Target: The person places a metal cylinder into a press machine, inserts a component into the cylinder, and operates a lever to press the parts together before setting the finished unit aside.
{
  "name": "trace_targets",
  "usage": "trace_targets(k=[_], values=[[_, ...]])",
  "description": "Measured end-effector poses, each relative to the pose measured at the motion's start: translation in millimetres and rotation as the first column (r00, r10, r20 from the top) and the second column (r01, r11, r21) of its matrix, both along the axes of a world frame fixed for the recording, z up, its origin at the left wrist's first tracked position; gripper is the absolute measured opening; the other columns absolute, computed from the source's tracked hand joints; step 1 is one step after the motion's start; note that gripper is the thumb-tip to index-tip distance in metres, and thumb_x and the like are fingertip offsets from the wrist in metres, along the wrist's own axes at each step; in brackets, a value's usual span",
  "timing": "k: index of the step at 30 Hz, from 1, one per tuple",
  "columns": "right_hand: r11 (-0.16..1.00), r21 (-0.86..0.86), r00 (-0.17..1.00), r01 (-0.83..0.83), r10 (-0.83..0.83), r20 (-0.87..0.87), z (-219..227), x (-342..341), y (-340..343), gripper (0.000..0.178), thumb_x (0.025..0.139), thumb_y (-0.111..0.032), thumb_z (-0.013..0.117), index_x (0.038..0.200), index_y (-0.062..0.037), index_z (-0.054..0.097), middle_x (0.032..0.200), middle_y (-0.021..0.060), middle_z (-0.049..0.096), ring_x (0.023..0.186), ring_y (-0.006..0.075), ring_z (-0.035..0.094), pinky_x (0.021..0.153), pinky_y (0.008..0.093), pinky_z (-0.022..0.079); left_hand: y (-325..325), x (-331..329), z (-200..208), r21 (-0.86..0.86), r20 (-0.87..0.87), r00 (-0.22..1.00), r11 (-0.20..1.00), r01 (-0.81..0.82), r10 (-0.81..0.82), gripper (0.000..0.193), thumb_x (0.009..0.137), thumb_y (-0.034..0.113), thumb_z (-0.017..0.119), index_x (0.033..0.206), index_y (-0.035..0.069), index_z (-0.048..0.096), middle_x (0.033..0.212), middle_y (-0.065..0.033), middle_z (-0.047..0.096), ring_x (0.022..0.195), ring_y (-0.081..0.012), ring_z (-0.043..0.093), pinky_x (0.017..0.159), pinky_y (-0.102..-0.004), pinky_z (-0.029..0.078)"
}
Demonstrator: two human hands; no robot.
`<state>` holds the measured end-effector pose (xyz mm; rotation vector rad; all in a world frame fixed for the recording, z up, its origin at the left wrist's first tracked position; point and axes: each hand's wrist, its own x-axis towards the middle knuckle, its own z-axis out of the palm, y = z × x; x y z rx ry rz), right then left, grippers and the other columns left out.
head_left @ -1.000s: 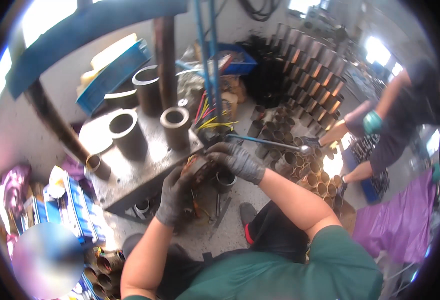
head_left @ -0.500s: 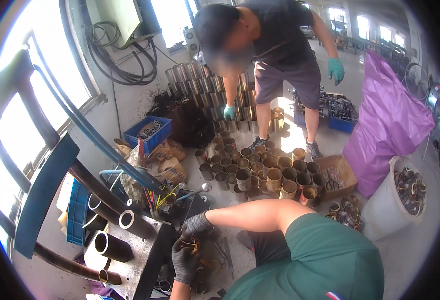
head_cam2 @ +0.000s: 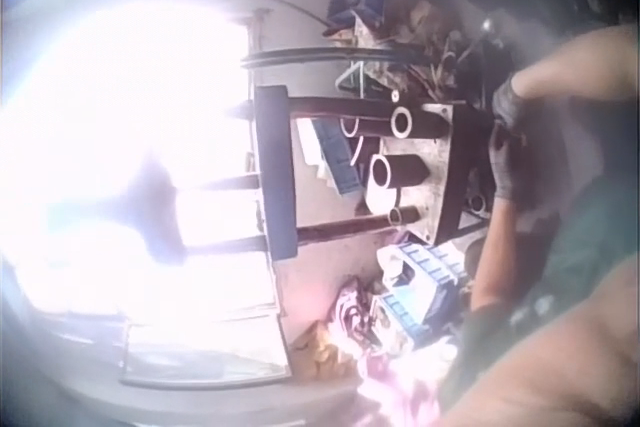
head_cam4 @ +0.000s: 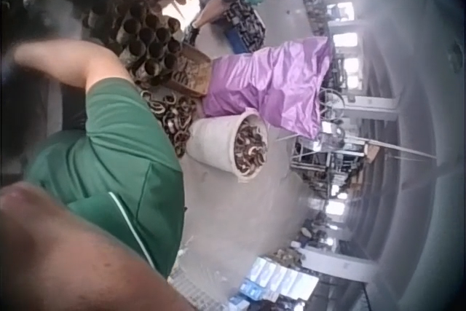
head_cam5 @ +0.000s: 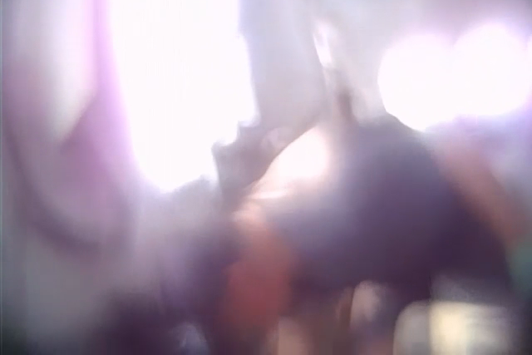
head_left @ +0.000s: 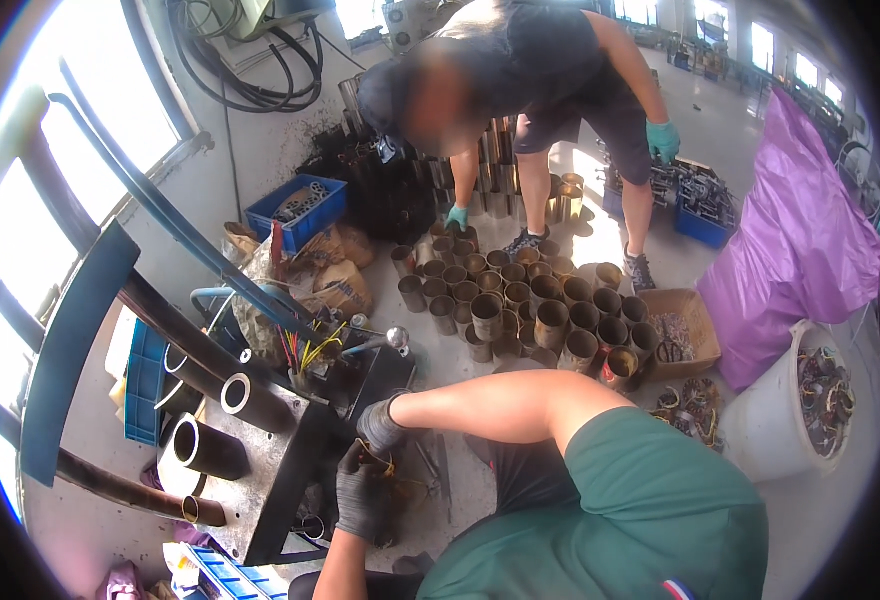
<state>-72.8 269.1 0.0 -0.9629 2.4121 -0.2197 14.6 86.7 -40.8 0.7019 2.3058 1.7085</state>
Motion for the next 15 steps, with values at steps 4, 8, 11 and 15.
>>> trace_targets(k=[4, 8, 11, 15], values=[[0.998, 0.042, 0.995, 0.035, -0.031, -0.094, -20, -10, 7, 0.042, 0.081, -0.041, 0.069, 0.101, -0.0067, 0.081, 0.1, 0.0171, 0.077, 0.097, 0.0325, 0.074, 0.085, 0.0437, 0.056, -17, -14, -39, -0.304, -0.456, 0.882, 0.952, -0.035, -0.113, 0.033, 0.074, 0.003, 0.079, 0.105, 0.005, 0.069, 0.139, -0.0222, 0.055, 0.123, -0.0393, 0.059, 0.101, -0.0435, 0.052], [0.992, 0.117, 0.993, 0.047, -0.033, -0.117, 1, -6, 14, 0.038, 0.072, -0.034, 0.079, 0.101, -0.0093, 0.083, 0.101, 0.0137, 0.079, 0.099, 0.0304, 0.075, 0.083, 0.0423, 0.059, -31, -17, -52, -0.398, -0.351, 0.936, 0.91, -0.115, -0.035, 0.034, 0.078, 0.006, 0.079, 0.111, 0.006, 0.071, 0.132, -0.021, 0.061, 0.123, -0.0408, 0.059, 0.1, -0.0446, 0.053], [0.977, 0.175, 0.986, 0.123, -0.101, -0.13, -13, -18, 28, 0.038, 0.072, -0.034, 0.08, 0.101, -0.0094, 0.083, 0.101, 0.013, 0.079, 0.1, 0.0296, 0.075, 0.083, 0.0413, 0.059, -25, -23, -51, -0.528, -0.297, 0.945, 0.848, -0.042, -0.138, 0.031, 0.079, 0.009, 0.075, 0.11, 0.008, 0.073, 0.132, -0.0203, 0.062, 0.12, -0.0396, 0.061, 0.101, -0.0443, 0.053], [0.972, 0.167, 0.981, 0.167, -0.147, -0.127, -17, -41, 30, 0.035, 0.072, -0.033, 0.079, 0.096, -0.0087, 0.082, 0.099, 0.0131, 0.079, 0.098, 0.0305, 0.075, 0.081, 0.0418, 0.059, -56, -31, -93, -0.556, -0.236, 0.94, 0.828, 0.077, -0.246, 0.033, 0.078, 0.013, 0.074, 0.111, 0.01, 0.074, 0.133, -0.0181, 0.063, 0.119, -0.0392, 0.062, 0.102, -0.0442, 0.052]])
